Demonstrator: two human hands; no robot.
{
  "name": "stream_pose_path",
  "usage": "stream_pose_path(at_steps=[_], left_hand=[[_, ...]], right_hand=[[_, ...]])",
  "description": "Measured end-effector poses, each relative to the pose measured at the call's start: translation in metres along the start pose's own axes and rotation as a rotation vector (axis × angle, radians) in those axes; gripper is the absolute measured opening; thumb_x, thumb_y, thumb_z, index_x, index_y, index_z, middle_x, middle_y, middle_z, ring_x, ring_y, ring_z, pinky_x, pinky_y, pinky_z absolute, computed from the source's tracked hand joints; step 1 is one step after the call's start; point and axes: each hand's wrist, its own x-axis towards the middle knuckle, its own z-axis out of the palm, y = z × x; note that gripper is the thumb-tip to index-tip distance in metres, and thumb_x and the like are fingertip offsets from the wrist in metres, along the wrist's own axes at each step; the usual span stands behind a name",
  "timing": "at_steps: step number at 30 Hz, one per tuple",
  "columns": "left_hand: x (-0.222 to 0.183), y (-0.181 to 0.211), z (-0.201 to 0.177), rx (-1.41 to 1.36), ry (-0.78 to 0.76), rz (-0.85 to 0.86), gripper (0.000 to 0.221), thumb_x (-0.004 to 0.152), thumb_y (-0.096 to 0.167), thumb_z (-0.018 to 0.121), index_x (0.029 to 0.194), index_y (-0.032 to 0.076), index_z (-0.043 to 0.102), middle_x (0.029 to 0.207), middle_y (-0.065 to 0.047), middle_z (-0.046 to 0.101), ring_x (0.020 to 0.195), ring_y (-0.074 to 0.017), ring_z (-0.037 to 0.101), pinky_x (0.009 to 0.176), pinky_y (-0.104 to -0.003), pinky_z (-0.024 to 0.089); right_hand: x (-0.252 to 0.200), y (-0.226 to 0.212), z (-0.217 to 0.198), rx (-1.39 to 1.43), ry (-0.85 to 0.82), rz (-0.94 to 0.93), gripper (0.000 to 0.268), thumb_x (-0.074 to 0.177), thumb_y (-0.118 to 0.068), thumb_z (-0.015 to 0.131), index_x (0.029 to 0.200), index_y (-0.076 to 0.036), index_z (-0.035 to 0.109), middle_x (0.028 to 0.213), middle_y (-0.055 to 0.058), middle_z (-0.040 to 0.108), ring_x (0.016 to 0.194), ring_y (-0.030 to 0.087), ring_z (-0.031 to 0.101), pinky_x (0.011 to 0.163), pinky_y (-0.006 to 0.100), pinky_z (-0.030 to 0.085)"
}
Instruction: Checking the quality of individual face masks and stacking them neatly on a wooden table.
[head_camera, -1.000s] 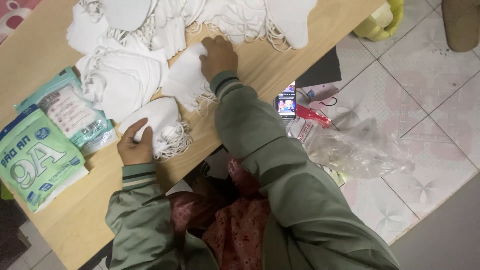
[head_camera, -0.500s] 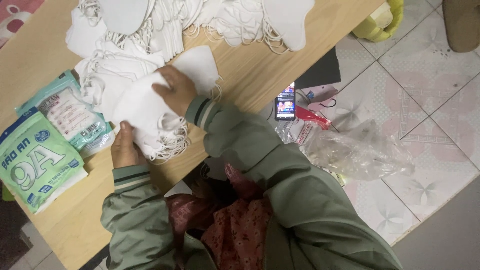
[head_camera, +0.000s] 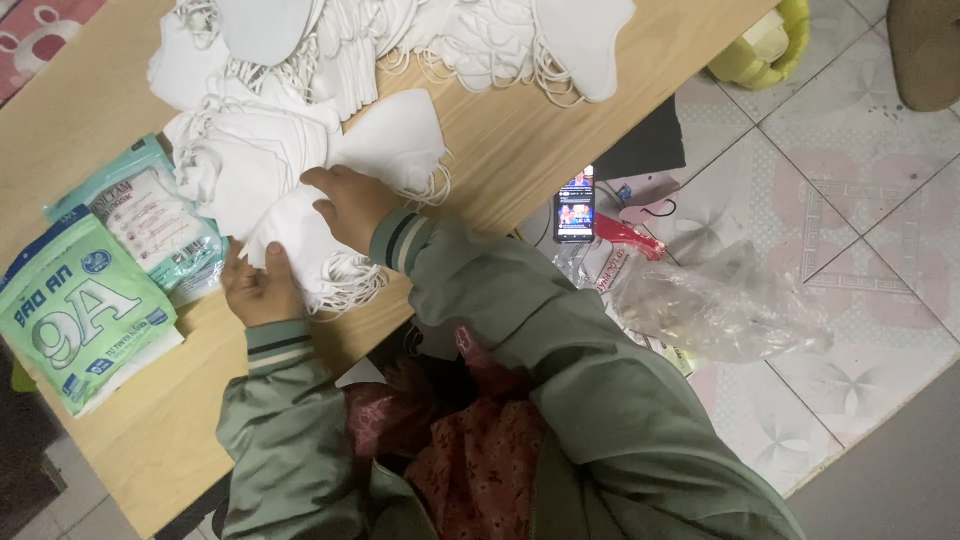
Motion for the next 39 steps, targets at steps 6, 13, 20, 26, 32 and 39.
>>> stream_pose_path(at_steps=[6, 13, 20, 26, 32, 39], left_hand=[[-0.001, 0.046, 0.007, -0.034, 0.059, 0.218, 0.015, 0.103, 0.005, 0.076, 0.111, -0.008, 0.073, 0.097, -0.024, 0.063, 0.097, -0.0336, 0.061, 0.091, -0.046, 0.048], [0.009, 0.084, 0.010, -0.527, 0.063, -0.265, 0.019, 0.105, 0.011, 0.066, 0.118, -0.004, 0.067, 0.098, -0.019, 0.074, 0.090, -0.0216, 0.077, 0.084, -0.035, 0.067], [0.012, 0.085, 0.007, -0.555, 0.024, -0.335, 0.022, 0.105, 0.017, 0.066, 0.119, -0.001, 0.067, 0.100, -0.017, 0.075, 0.091, -0.0204, 0.077, 0.086, -0.037, 0.069], [0.011, 0.072, 0.007, -0.585, -0.004, -0.330, 0.021, 0.105, 0.017, 0.065, 0.118, 0.001, 0.068, 0.100, -0.017, 0.075, 0.090, -0.0205, 0.077, 0.086, -0.037, 0.068], [0.007, 0.074, 0.011, -0.709, 0.065, -0.363, 0.020, 0.102, 0.013, 0.067, 0.118, 0.001, 0.069, 0.099, -0.018, 0.075, 0.091, -0.0239, 0.078, 0.086, -0.041, 0.067], [0.000, 0.033, 0.011, -0.756, 0.180, -0.390, 0.017, 0.103, 0.009, 0.064, 0.118, 0.003, 0.069, 0.099, -0.014, 0.075, 0.091, -0.0206, 0.075, 0.086, -0.040, 0.064]], right_hand=[[0.006, 0.012, 0.004, 0.004, 0.010, -0.028, 0.032, 0.104, -0.024, 0.052, 0.136, -0.017, 0.054, 0.118, 0.012, 0.069, 0.113, 0.030, 0.073, 0.091, 0.044, 0.065], [0.016, 0.023, 0.017, 0.254, 0.052, -0.022, 0.038, 0.099, -0.019, 0.066, 0.135, -0.010, 0.055, 0.129, 0.018, 0.068, 0.126, 0.038, 0.065, 0.103, 0.050, 0.058], [0.021, 0.031, 0.023, 0.234, -0.004, -0.006, 0.032, 0.097, -0.019, 0.070, 0.127, -0.012, 0.062, 0.127, 0.015, 0.069, 0.127, 0.035, 0.064, 0.107, 0.048, 0.055], [0.024, 0.032, 0.019, 0.295, -0.043, 0.046, 0.029, 0.095, -0.022, 0.074, 0.122, -0.016, 0.066, 0.125, 0.012, 0.068, 0.129, 0.033, 0.061, 0.110, 0.047, 0.050], [0.025, 0.041, 0.021, 0.319, -0.008, -0.044, 0.039, 0.088, -0.019, 0.078, 0.125, -0.014, 0.067, 0.126, 0.018, 0.068, 0.126, 0.039, 0.062, 0.105, 0.050, 0.053], [0.037, 0.050, 0.015, 0.627, 0.065, -0.063, 0.040, 0.084, -0.011, 0.086, 0.121, -0.012, 0.073, 0.116, 0.022, 0.071, 0.087, 0.024, 0.069, 0.058, 0.032, 0.064]])
